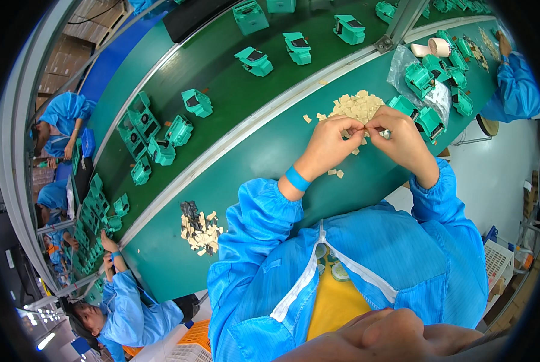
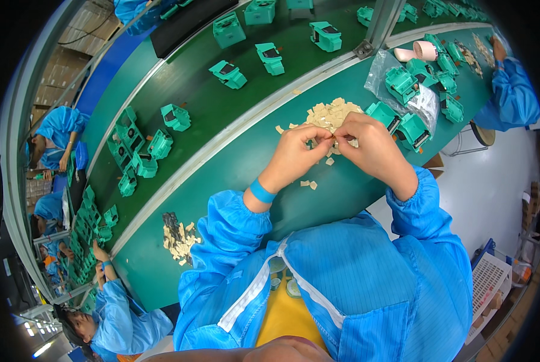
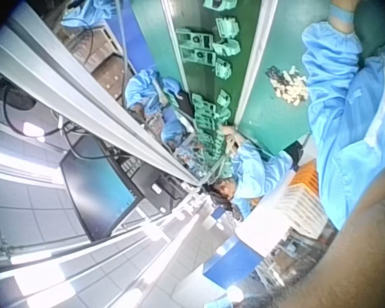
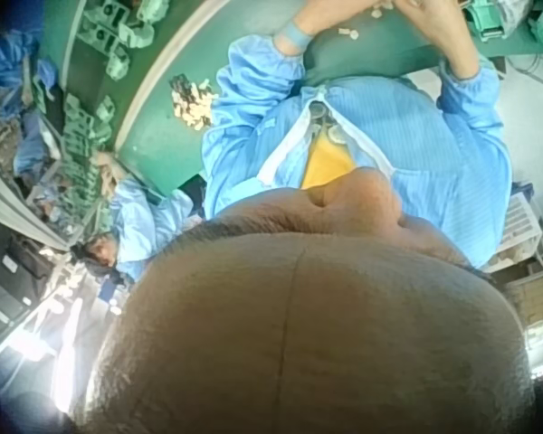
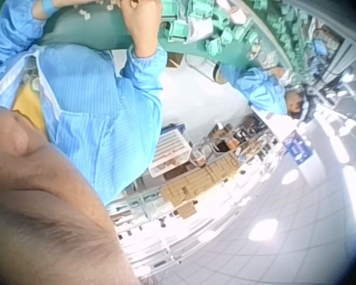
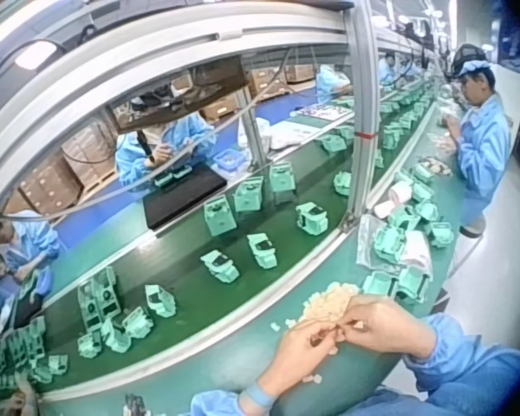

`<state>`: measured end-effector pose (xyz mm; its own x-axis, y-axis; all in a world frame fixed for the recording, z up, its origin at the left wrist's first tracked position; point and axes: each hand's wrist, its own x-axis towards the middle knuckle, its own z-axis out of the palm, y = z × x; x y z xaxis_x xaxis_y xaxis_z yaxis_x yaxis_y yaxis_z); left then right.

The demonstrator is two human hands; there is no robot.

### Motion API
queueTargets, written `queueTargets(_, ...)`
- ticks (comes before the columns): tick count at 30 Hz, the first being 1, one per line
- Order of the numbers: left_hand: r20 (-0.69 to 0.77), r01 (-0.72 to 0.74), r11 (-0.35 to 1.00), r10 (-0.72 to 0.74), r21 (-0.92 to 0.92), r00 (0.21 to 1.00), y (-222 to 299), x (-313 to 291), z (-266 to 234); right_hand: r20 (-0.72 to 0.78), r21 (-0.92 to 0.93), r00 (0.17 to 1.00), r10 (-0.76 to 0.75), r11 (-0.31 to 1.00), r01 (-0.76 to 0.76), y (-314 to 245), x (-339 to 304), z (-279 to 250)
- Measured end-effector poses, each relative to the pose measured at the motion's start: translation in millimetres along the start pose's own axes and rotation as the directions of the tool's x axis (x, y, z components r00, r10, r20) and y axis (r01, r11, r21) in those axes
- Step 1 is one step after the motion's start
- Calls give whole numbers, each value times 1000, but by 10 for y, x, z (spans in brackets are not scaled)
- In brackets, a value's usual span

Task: The person assembles small electronic or mechanical parts by hand, attaching small white parts and small black parts to a green component housing on an industrial assembly line.

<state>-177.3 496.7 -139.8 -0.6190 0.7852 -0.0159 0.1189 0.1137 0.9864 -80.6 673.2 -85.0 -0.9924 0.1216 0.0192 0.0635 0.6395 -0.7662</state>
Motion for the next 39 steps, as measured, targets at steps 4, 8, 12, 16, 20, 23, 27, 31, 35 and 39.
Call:
queueTargets(4,20,24,1000,-24,-5,999,8,13,5,-4,-34,1000,-27,999,27,26,1,-4)
queueTargets(8,-12,-37,999,37,-6,999,-65,25,48,-10,18,1000,28,999,-27,94,50,0)
queueTargets(12,-48,-30,999,32,45,998,-83,53,43,-273,-106,961,53,991,-85,455,191,79)
queueTargets(16,-85,-142,897,194,419,977,-110,55,60,-238,-254,971,-23,967,-39,695,188,318)
queueTargets(20,-109,-233,759,370,608,923,-148,71,71,-243,-123,970,26,991,-57,716,188,352)
queueTargets(23,-68,-269,688,420,674,905,-177,79,73,-221,31,961,167,986,-164,684,179,305)
queueTargets(27,7,-309,546,484,779,875,-175,93,97,-114,414,935,335,872,-262,585,195,204)
queueTargets(31,114,-334,409,476,849,872,-109,58,123,292,436,781,552,650,-622,369,317,66)
queueTargets(35,123,-350,395,496,849,860,-48,36,116,383,491,772,508,596,-636,459,298,66)
queueTargets(39,110,-342,392,506,854,855,20,11,122,325,516,820,471,638,-571,480,206,-66)
